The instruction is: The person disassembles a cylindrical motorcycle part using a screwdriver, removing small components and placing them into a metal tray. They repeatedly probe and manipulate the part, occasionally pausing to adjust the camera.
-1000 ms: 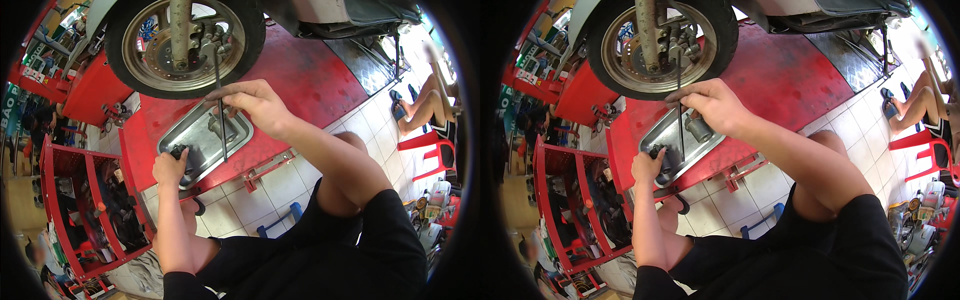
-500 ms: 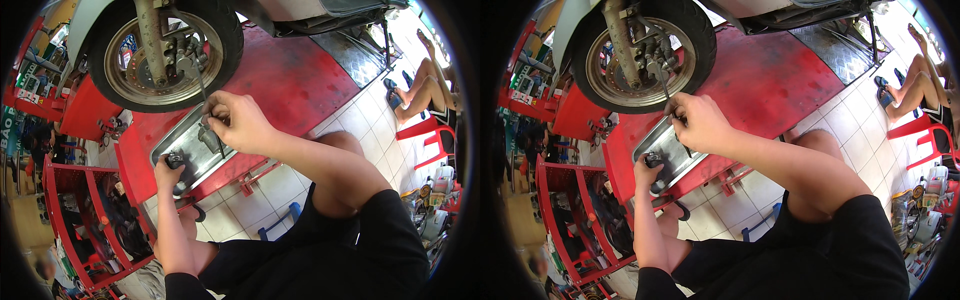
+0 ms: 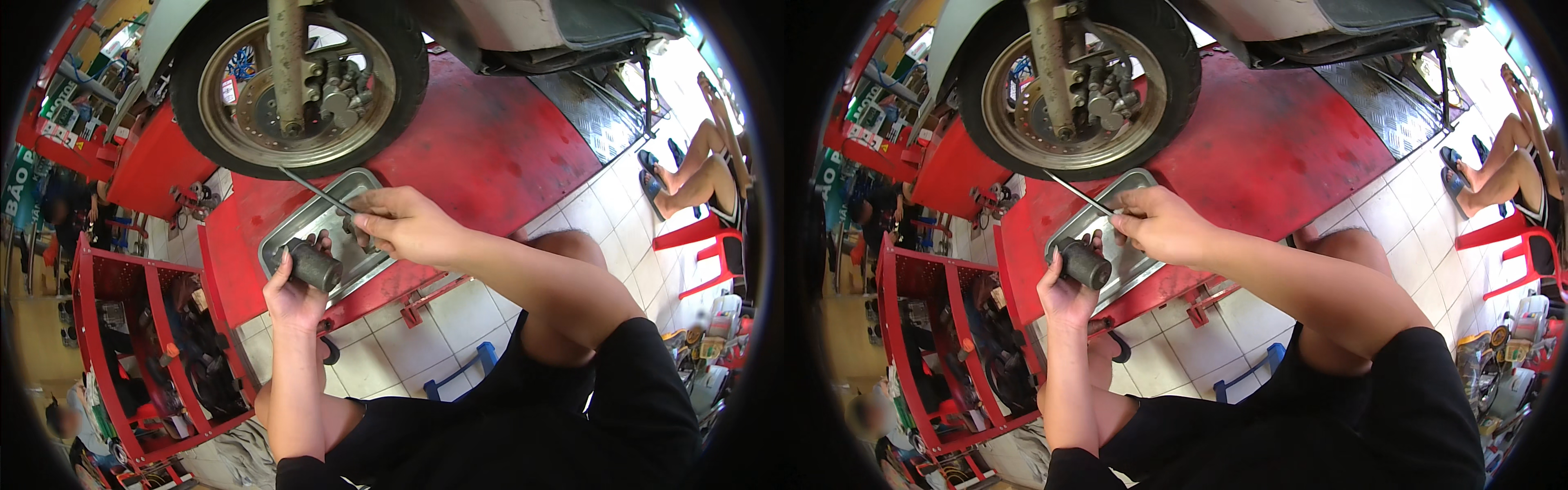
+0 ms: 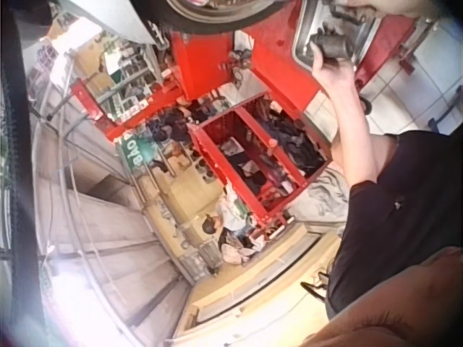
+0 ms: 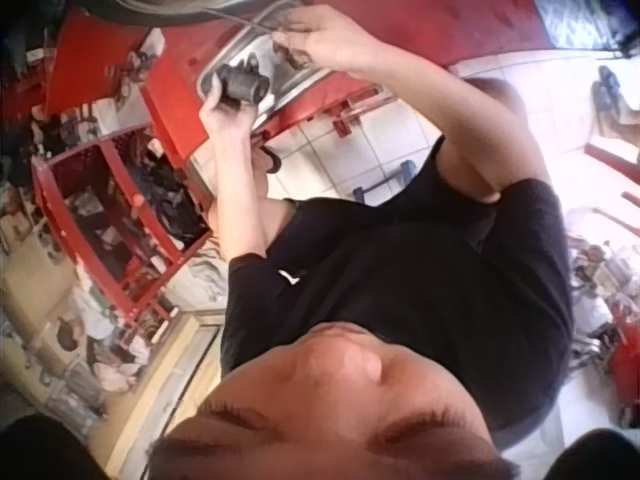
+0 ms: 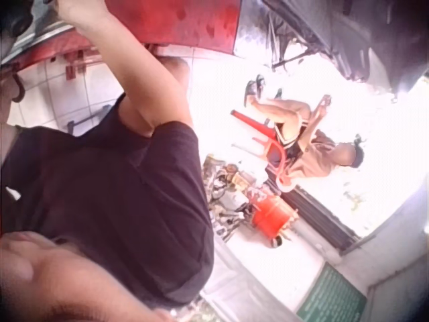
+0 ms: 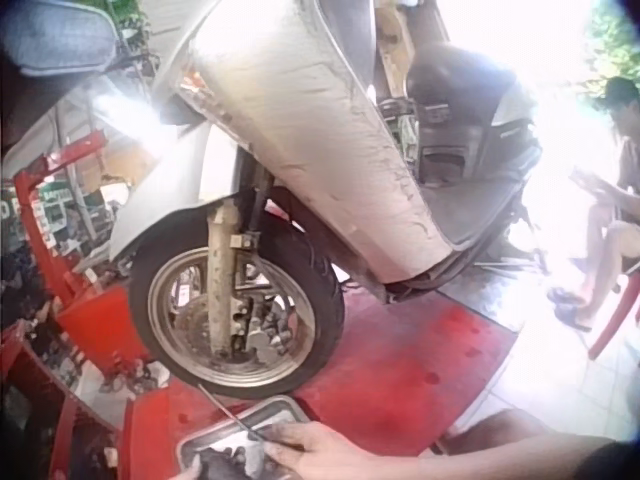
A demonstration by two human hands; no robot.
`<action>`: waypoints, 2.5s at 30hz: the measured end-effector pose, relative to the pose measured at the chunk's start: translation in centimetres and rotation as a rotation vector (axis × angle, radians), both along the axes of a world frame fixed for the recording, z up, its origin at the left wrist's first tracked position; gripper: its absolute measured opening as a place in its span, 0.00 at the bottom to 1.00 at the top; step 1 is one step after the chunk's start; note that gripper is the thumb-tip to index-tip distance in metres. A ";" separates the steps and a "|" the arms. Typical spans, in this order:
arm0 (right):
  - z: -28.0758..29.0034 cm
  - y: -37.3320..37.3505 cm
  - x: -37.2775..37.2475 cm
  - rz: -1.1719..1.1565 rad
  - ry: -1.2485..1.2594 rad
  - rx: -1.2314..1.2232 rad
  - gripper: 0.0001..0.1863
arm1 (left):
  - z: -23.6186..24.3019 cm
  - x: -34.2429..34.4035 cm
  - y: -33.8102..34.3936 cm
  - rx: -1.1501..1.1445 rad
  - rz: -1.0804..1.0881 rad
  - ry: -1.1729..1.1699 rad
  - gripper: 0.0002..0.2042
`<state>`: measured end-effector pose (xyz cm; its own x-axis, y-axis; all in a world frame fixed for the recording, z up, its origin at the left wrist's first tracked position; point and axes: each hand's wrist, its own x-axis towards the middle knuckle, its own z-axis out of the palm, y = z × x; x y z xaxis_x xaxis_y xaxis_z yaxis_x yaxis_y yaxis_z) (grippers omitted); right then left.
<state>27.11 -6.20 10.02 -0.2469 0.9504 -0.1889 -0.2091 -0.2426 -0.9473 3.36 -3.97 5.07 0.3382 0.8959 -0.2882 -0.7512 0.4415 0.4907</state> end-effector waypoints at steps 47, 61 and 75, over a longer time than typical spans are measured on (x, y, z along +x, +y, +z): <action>-3.9 -3.2 -2.6 0.577 0.294 -0.544 0.21 | 2.1 -0.2 0.4 -0.007 0.325 0.089 0.16; -3.3 -3.4 -5.0 0.168 -0.637 0.271 0.17 | 1.7 -1.0 1.4 -0.047 0.474 0.211 0.13; -3.7 -2.4 -4.7 0.291 -0.123 -0.380 0.22 | 0.8 -1.0 0.5 -0.128 0.409 0.325 0.14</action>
